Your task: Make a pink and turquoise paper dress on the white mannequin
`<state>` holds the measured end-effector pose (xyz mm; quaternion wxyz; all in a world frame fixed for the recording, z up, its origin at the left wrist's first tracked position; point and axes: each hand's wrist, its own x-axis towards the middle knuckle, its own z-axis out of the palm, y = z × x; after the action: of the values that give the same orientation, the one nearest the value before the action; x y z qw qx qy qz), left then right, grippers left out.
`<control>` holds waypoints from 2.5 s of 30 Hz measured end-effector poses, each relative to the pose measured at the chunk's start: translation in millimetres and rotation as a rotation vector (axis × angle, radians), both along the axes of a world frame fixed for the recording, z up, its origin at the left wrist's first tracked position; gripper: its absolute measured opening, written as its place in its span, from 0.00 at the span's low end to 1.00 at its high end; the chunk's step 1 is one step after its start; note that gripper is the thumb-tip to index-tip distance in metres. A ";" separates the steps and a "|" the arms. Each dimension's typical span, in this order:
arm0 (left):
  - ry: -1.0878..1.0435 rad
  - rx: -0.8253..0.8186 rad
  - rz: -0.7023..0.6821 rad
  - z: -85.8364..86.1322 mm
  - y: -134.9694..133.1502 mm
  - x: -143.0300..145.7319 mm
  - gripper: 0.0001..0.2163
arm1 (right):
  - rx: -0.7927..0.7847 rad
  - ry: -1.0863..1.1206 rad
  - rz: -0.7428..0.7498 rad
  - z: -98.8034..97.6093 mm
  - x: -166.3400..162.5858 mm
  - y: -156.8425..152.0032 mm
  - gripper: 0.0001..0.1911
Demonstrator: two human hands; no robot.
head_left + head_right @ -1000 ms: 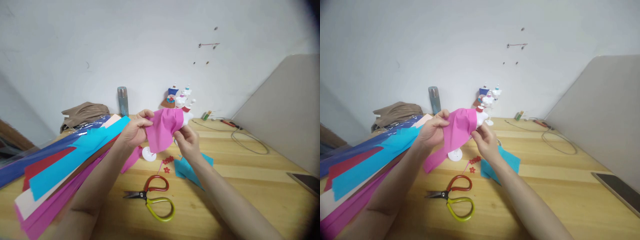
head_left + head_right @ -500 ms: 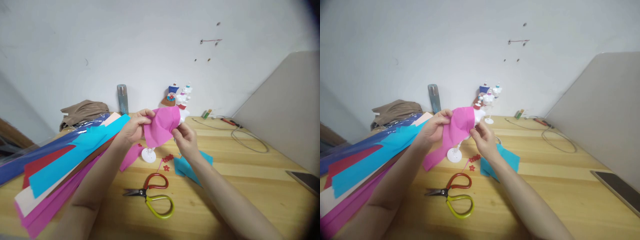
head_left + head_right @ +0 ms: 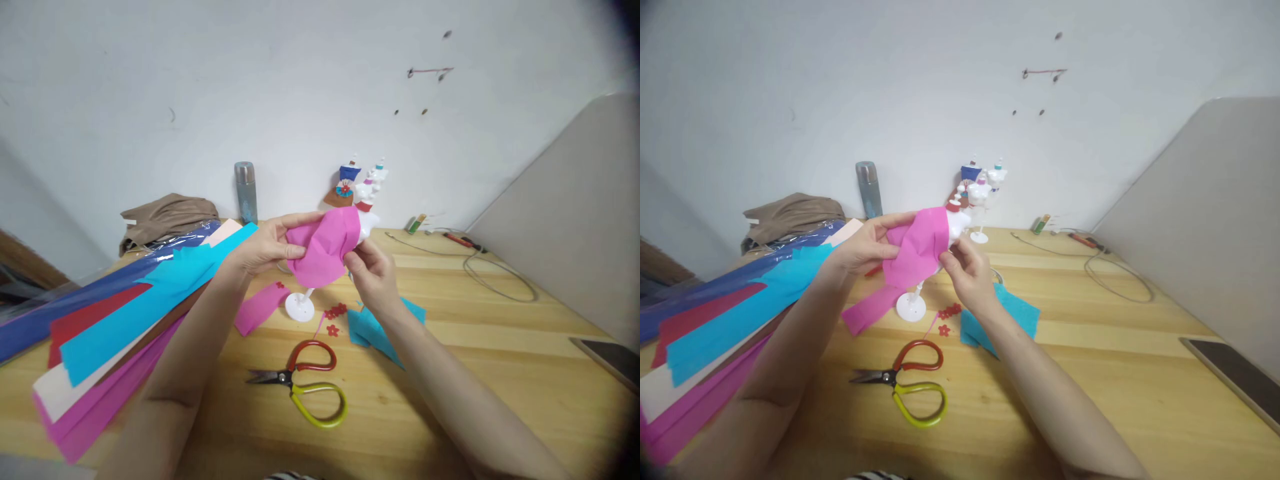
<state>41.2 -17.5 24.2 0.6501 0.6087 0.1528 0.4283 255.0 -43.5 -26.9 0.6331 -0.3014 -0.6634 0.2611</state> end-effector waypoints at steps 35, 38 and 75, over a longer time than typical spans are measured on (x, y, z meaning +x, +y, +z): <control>0.660 0.179 0.303 23.1 -7.9 -22.4 0.42 | 0.052 0.094 -0.051 4.2 5.1 2.8 0.09; 0.589 0.558 0.966 37.8 -18.4 -30.2 0.28 | 0.066 0.077 -0.074 6.1 3.3 0.7 0.09; 0.512 0.711 0.587 25.1 -65.9 29.0 0.41 | 0.002 -0.024 -0.052 8.4 -4.1 -6.7 0.12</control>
<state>70.2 -83.3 49.4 0.1979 0.8086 0.3160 0.4551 250.9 -50.2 -18.5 0.6320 -0.3212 -0.6630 0.2404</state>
